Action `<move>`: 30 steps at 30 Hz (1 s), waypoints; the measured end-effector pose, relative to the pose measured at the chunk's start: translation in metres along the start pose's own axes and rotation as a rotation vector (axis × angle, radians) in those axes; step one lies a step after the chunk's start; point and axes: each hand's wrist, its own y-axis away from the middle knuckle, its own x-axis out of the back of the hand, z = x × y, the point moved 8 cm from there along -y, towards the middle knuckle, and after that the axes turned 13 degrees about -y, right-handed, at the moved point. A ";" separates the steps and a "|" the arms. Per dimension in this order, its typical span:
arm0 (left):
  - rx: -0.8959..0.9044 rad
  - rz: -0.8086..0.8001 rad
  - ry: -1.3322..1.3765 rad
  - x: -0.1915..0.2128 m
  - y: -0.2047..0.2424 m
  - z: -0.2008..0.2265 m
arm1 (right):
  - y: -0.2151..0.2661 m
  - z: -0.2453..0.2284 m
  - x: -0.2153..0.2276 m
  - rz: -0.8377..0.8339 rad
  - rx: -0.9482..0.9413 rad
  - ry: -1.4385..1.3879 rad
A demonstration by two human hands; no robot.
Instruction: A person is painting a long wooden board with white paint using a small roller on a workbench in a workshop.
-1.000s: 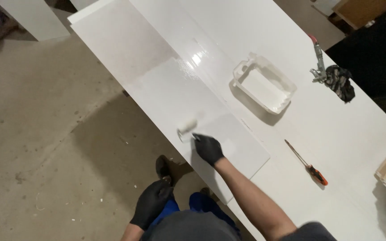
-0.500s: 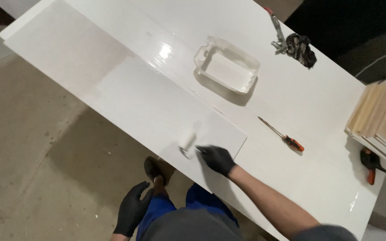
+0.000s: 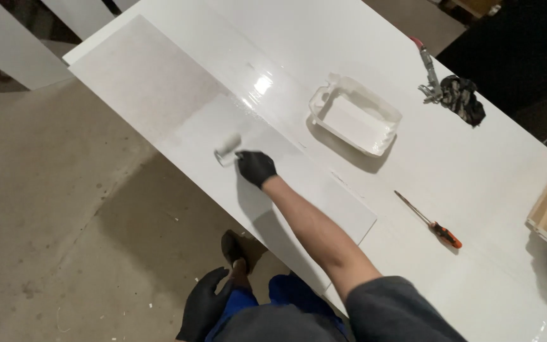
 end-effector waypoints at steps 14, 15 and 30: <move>-0.075 -0.013 0.021 -0.019 0.009 0.017 | 0.326 0.179 0.177 -0.073 -0.324 0.084; -0.068 -0.016 0.041 -0.021 0.009 0.019 | 0.368 0.198 0.194 -0.055 -0.398 0.072; 0.044 -0.040 0.021 0.011 0.008 0.002 | -0.076 -0.043 0.043 -0.094 -0.185 0.028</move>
